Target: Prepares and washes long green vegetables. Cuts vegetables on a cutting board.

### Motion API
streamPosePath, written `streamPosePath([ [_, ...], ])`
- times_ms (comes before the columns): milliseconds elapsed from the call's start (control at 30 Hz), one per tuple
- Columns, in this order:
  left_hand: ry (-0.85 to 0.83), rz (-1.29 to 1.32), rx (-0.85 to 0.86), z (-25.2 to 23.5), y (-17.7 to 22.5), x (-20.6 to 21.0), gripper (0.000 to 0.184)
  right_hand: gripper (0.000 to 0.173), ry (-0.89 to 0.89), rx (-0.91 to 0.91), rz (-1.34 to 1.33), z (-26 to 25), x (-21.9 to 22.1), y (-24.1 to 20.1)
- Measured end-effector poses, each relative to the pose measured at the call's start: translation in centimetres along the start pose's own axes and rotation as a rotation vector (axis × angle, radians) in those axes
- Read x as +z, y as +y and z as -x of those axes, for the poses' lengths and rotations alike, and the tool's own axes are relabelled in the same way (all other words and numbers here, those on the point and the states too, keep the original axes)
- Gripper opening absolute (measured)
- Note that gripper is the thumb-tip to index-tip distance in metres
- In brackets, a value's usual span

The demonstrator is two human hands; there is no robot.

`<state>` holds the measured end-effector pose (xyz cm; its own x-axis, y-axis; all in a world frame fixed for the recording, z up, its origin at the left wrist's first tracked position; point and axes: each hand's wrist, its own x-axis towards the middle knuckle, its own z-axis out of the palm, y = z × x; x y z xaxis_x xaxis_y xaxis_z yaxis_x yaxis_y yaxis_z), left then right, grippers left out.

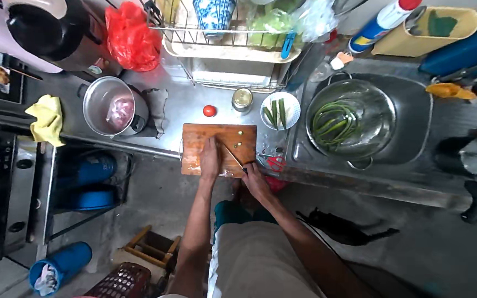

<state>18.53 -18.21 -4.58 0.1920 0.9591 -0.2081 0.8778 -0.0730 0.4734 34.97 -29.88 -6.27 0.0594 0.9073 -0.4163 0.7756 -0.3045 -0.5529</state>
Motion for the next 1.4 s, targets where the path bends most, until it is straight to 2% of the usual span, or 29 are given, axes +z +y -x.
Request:
streamPosePath([
  [100, 0.043, -0.126, -0.026, 0.2, -2.9, 1.7, 0.039, 0.038, -0.002, 0.06, -0.075, -0.2, -0.2, -0.1],
  [167, 0.052, -0.109, 0.039, 0.6, -4.4, 2.9, 0.049, 0.038, -0.018, 0.073, -0.075, -0.3, -0.2, -0.3],
  [267, 0.079, -0.013, 0.125, 1.8, -5.6, 3.3, 0.074, 0.039, -0.03, 0.086, -0.061, -0.2, -0.1, -0.6],
  [333, 0.119, 0.004, 0.107, 2.6, -6.2, 3.4, 0.083, 0.04, -0.058, 0.102, -0.042, -0.2, -0.2, -1.0],
  [400, 0.155, -0.052, 0.054, 3.5, -6.7, 4.2, 0.084, 0.04, -0.072, 0.103, -0.021, -0.1, -0.1, -1.3],
  [533, 0.16, -0.154, 0.037, 4.3, -6.9, 6.5, 0.067, 0.04, -0.081, 0.076, -0.022, 0.0, -0.1, -1.8],
  [667, 0.104, -0.022, 0.172, 3.9, -6.9, 6.6, 0.053, 0.04, -0.068, 0.084, 0.033, 0.0, 0.5, -2.1],
  [900, 0.172, 0.117, 0.287, 2.8, -6.7, 5.7, 0.028, 0.061, -0.085, 0.055, 0.126, 0.0, 1.8, -2.1],
  [1200, 0.209, 0.167, 0.243, 2.1, -5.4, 5.1, 0.021, 0.061, 0.034, 0.014, 0.071, 0.5, 2.2, -2.5],
  [1400, 0.207, 0.168, 0.26, 2.1, -5.7, 5.9, 0.022, 0.062, 0.011, 0.005, 0.024, 0.6, 1.8, -3.2],
])
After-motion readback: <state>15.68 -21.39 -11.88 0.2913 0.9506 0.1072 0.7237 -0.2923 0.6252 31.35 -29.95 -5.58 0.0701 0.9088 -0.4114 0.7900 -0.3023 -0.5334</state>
